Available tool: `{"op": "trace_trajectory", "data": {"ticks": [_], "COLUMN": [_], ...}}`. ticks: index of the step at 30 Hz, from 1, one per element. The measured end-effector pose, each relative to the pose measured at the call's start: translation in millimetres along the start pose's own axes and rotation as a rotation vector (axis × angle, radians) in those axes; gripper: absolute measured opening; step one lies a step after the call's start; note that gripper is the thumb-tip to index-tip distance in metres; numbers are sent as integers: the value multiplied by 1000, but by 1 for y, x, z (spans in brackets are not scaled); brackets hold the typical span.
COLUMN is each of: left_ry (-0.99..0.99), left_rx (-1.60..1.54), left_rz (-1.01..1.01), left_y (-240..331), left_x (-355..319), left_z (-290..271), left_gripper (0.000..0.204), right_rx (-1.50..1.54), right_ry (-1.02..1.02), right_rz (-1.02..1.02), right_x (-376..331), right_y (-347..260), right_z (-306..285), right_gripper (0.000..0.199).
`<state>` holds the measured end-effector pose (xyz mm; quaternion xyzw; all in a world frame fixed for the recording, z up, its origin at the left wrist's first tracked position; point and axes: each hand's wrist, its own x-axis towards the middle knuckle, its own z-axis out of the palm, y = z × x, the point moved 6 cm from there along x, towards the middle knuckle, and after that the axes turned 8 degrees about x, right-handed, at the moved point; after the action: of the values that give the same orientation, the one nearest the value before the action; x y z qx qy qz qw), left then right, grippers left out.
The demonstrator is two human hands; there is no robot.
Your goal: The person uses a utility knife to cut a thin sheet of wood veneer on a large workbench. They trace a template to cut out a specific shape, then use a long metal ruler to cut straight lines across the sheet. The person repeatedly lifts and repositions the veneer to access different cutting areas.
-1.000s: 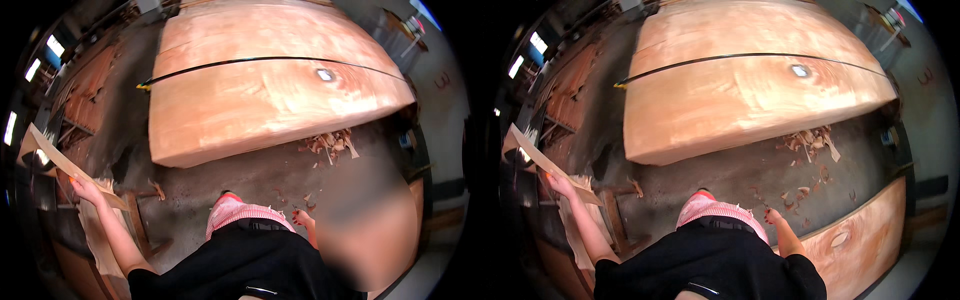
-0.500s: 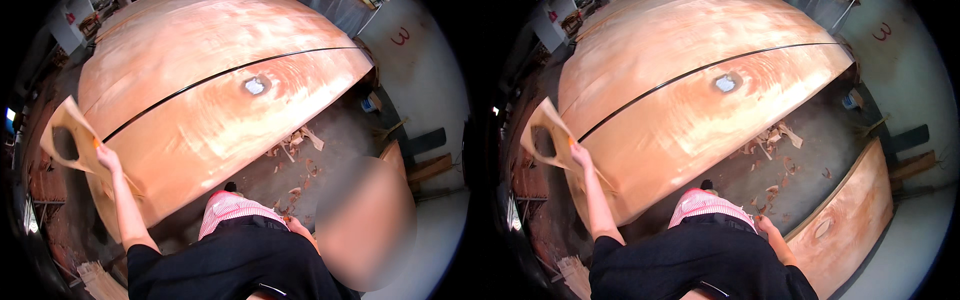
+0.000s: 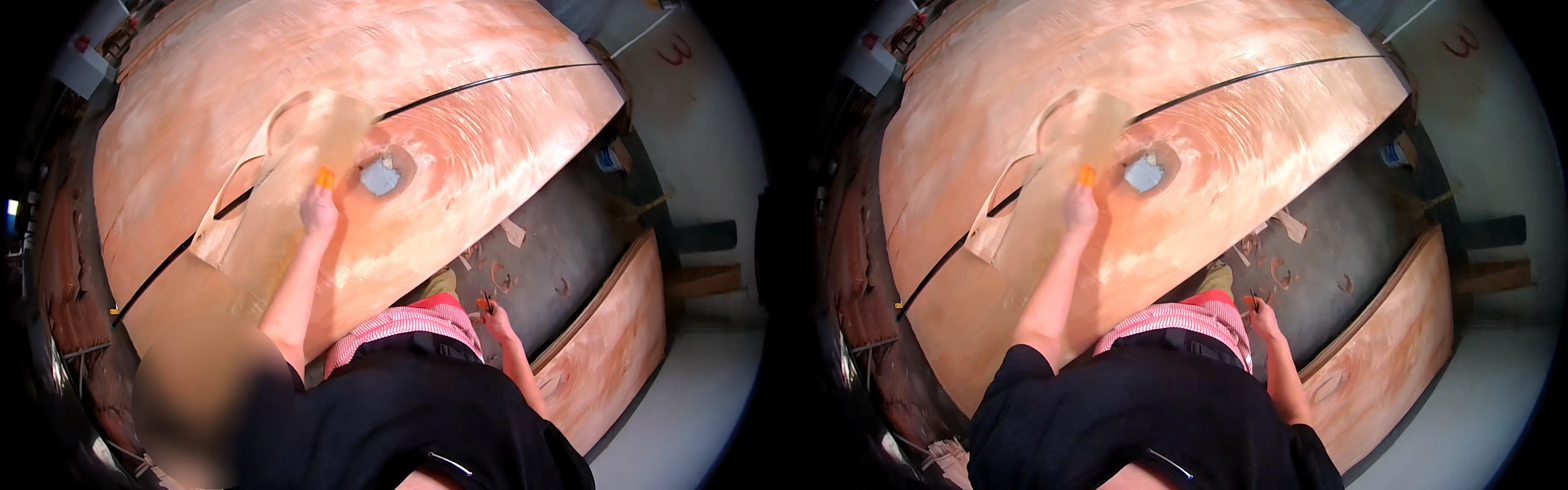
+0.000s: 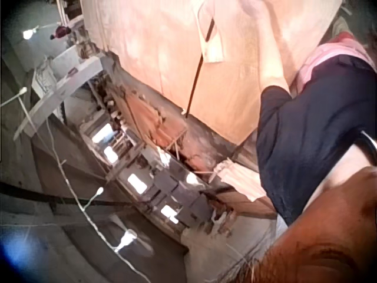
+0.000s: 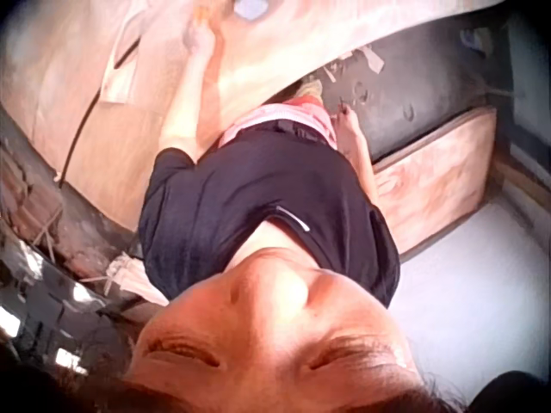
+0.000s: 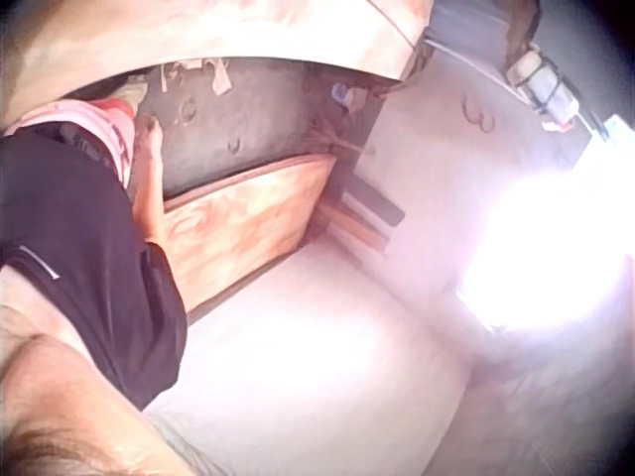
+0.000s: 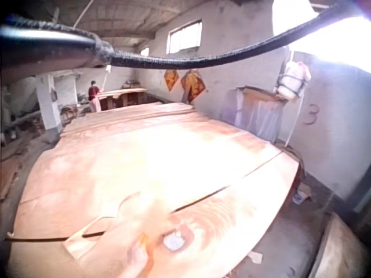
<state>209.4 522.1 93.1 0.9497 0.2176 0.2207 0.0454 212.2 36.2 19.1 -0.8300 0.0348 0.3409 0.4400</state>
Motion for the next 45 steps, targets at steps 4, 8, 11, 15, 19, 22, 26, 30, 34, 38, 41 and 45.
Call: {"op": "trace_trajectory", "data": {"ticks": [4,8,11,15,19,22,26,30,34,38,41,45], "left_ry": [-11,-131,-180,-242,-194,64,-7,-16,-28,-57,-89,-144], "left_rx": [-55,-30,-13,-101,-97,-125,188,148,133,109,90,100], "left_rz": [87,-36,-74,-142,-288,-577,-563,-596,-596,-630,-639,-639], "left_y": [62,72,87,104,87,33,19,18,14,12,12,11], "left_x": [1,-15,-16,-10,-9,-15,-13,-13,-11,-10,-8,-3], "left_z": [18,26,27,24,25,33,36,31,31,29,28,30], "left_gripper": [31,37,38,42,49,48,48,48,47,58,72,79], "right_rx": [-190,-433,-471,-512,-537,-430,-462,-707,-870,-1002,-1200,-1594], "right_ry": [-135,-342,-479,-561,-679,-796,-910,-922,-800,-791,-890,-1105], "right_rz": [-125,-373,-567,-728,-550,-545,-306,-587,-526,-656,-787,-1054], "right_x": [88,134,161,202,229,220,177,172,185,172,188,228], "right_y": [-84,-210,-267,-305,-300,-300,-306,-283,-252,-248,-263,-330], "right_z": [-20,-10,11,66,108,112,132,187,224,182,154,128], "right_gripper": [26,28,28,30,31,25,24,33,40,32,29,49]}}
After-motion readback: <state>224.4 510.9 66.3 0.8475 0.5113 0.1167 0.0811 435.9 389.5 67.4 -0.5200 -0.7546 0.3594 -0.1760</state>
